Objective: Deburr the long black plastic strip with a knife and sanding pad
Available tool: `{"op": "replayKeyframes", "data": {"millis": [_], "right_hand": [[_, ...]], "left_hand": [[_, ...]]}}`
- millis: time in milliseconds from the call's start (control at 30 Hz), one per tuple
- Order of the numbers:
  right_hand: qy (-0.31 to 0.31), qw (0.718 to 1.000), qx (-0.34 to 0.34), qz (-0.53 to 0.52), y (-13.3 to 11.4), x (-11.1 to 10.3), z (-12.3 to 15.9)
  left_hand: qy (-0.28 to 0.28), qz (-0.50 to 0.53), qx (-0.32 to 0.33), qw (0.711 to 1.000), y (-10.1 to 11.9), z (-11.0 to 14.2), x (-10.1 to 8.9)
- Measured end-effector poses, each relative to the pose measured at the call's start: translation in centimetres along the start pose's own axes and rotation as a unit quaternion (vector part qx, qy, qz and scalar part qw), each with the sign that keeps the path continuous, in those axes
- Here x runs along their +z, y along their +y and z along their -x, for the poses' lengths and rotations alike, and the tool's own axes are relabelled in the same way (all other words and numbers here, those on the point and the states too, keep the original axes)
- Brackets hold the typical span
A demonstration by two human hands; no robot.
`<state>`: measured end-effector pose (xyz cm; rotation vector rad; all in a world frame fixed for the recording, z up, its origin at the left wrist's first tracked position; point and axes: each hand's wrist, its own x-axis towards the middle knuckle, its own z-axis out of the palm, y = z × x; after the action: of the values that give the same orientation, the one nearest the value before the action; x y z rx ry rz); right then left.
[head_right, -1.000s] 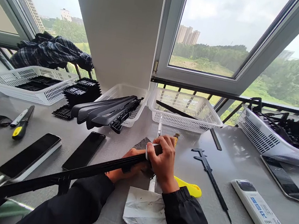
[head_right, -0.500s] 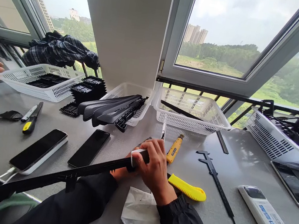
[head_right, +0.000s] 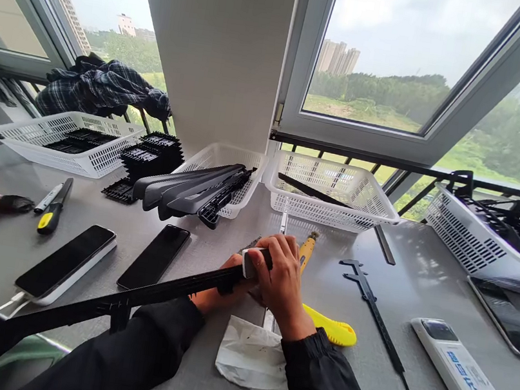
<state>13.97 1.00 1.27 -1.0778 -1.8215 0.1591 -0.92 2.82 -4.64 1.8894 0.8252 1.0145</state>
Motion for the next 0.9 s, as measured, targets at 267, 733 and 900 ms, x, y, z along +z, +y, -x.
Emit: {"op": "replayKeyframes", "data": {"millis": [267,733,900], "right_hand": [[0.031,0.999,0.030,0.028,2.5,-1.1,-0.1],[0.066,0.978,0.177,0.091,6.4,-1.4,0.4],[-0.038,0.988,0.149,0.011,5.5,-0.3,0.3]], "left_hand": [[-0.022,0.005,0.002,1.000,2.2,-0.2,-1.0],[0.026,-0.053,0.031,0.998,3.0,0.1,-1.7],[0.071,-0.034,0.008,0.997,3.6,-0.1,-1.9]]}}
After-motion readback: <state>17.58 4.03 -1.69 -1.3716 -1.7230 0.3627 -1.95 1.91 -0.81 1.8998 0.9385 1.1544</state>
